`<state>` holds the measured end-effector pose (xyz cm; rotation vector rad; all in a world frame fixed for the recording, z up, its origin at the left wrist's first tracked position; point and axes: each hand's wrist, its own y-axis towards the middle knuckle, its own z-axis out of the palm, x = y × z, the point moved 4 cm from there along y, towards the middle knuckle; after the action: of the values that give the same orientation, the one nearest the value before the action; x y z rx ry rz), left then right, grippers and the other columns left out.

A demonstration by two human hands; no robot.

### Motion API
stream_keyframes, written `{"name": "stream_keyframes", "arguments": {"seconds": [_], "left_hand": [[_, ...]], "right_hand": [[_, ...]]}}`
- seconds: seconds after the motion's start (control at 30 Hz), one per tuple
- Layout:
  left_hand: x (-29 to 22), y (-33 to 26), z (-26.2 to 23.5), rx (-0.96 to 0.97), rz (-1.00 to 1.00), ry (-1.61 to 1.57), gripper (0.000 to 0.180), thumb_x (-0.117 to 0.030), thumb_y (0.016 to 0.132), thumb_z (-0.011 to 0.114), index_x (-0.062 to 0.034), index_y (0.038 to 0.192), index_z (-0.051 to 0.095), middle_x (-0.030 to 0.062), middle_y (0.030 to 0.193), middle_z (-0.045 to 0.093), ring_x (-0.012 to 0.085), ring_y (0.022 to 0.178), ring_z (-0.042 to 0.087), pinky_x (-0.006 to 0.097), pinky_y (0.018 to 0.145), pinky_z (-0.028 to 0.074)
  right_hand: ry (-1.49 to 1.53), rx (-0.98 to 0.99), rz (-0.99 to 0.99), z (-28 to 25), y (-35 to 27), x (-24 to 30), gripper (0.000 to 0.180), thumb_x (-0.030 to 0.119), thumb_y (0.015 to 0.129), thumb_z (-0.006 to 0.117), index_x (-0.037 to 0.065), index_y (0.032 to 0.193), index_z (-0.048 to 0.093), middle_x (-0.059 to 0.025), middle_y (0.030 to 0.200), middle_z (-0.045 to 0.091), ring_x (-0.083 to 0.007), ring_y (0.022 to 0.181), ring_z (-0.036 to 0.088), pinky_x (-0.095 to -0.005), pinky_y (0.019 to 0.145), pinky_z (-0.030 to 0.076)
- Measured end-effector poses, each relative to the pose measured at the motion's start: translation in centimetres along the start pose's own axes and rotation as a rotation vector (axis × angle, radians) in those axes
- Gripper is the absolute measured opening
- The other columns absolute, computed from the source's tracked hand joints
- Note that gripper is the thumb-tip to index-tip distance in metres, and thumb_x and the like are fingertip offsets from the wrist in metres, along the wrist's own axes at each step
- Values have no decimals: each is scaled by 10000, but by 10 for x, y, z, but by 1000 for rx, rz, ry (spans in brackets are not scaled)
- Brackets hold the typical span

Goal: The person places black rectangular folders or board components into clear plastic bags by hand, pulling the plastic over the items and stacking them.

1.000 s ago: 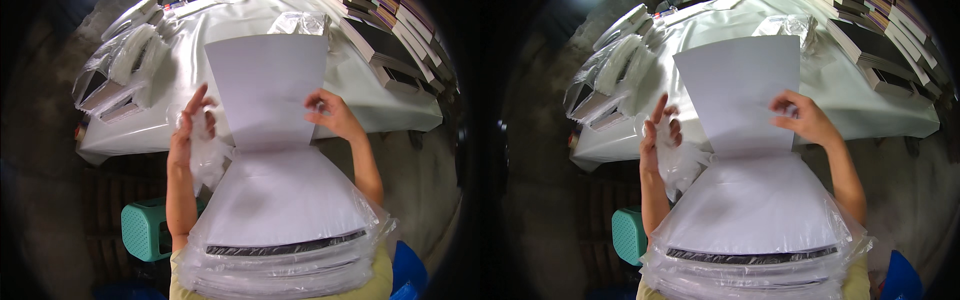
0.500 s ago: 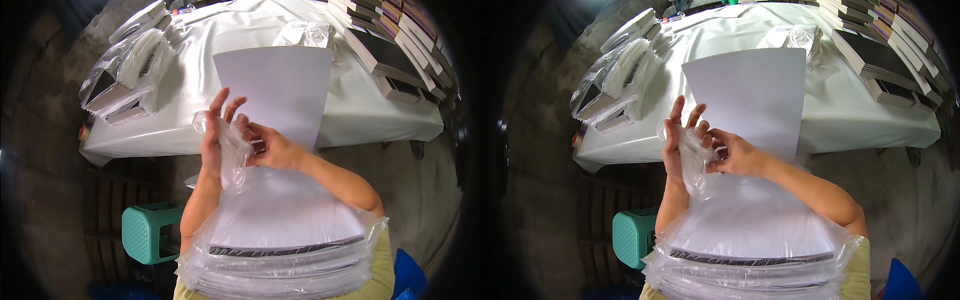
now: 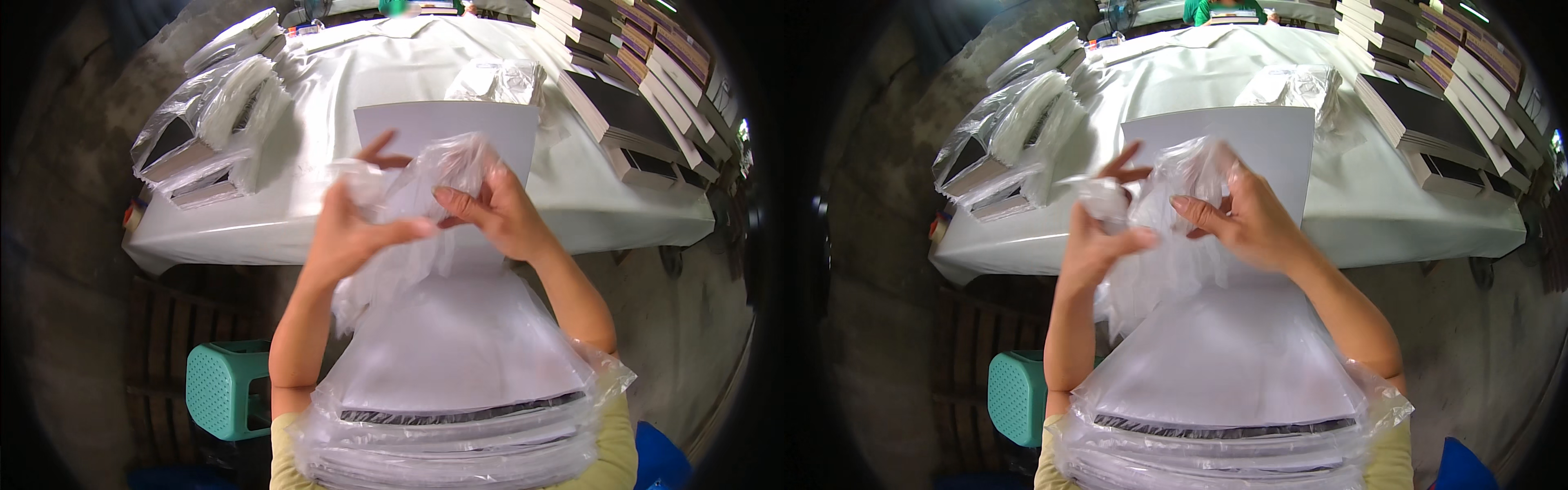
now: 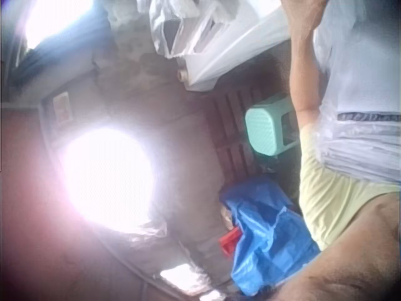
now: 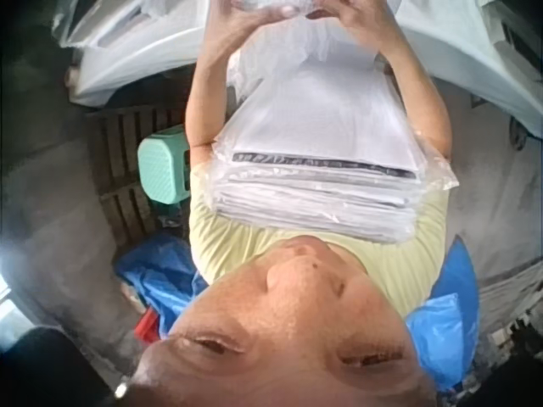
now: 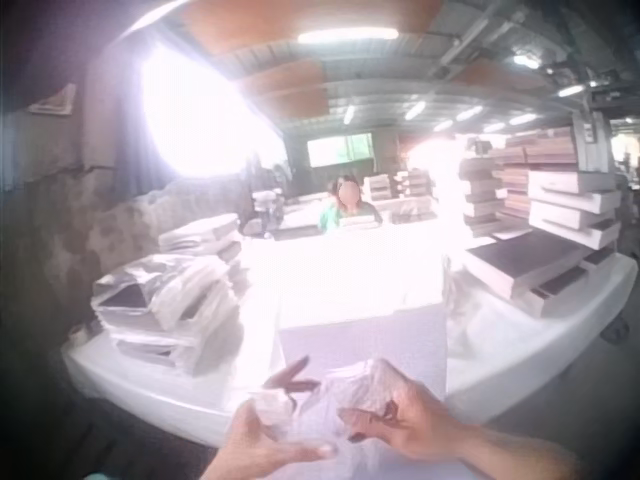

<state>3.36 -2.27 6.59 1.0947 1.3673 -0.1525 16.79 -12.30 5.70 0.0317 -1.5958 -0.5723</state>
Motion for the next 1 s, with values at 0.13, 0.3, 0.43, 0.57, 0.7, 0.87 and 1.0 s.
{"name": "stream_keyframes", "arguments": {"seconds": [0.13, 0.3, 0.43, 0.57, 0.7, 0.87, 1.0], "left_hand": [[14, -5, 23, -43, -234, -42, 263, -219, 732, 706, 6, 827, 612, 13, 662, 559, 70, 576, 474, 209, 532, 388], [24, -16, 25, 47, -412, 80, 249, -239, 770, 670, 3, 736, 621, 14, 586, 550, 72, 554, 491, 223, 525, 407], [27, -17, 26, 50, -334, 62, 196, -171, 730, 705, 8, 731, 626, 28, 636, 590, 86, 587, 517, 213, 544, 408], [25, -15, 20, 25, -313, 89, 175, -122, 701, 725, 16, 746, 628, 55, 690, 627, 99, 651, 570, 225, 601, 448], [22, -17, 23, 42, -328, 205, 194, -117, 683, 739, 20, 763, 627, 62, 698, 630, 104, 665, 583, 233, 620, 463], [22, -19, 23, 51, -360, 232, 339, -208, 645, 760, 12, 864, 623, 82, 708, 644, 127, 680, 599, 251, 625, 477], [7, -16, 29, -84, 134, 437, 556, -266, 567, 797, 3, 1010, 596, 92, 815, 645, 183, 863, 583, 297, 705, 481]], "right_hand": [[-169, -56, 20, -16, -3, -10, 164, 182, 814, 612, 30, 830, 554, -2, 756, 515, -67, 662, 545, -211, 597, 481], [-16, -189, -27, -29, -5, -9, 234, 113, 761, 666, 40, 926, 517, -12, 736, 576, -37, 632, 530, -171, 529, 407], [23, -161, 89, -30, -10, 3, 287, 50, 754, 656, 32, 997, 504, -91, 809, 638, -40, 538, 517, -174, 444, 392], [57, -192, 106, -37, -14, -1, 286, 37, 762, 639, 16, 1016, 511, -122, 818, 644, -43, 488, 500, -176, 401, 373], [119, -197, 73, -39, -14, -4, 301, 38, 761, 639, 20, 1028, 501, -117, 828, 647, -46, 553, 539, -167, 445, 396], [-269, -268, -151, -51, -11, -11, 288, 39, 764, 639, 23, 1018, 503, -107, 819, 650, -79, 657, 587, -166, 558, 436], [-239, -223, -77, -33, -15, -4, 228, 26, 779, 622, 19, 979, 514, -92, 781, 649, -87, 686, 591, -180, 587, 440]]}}
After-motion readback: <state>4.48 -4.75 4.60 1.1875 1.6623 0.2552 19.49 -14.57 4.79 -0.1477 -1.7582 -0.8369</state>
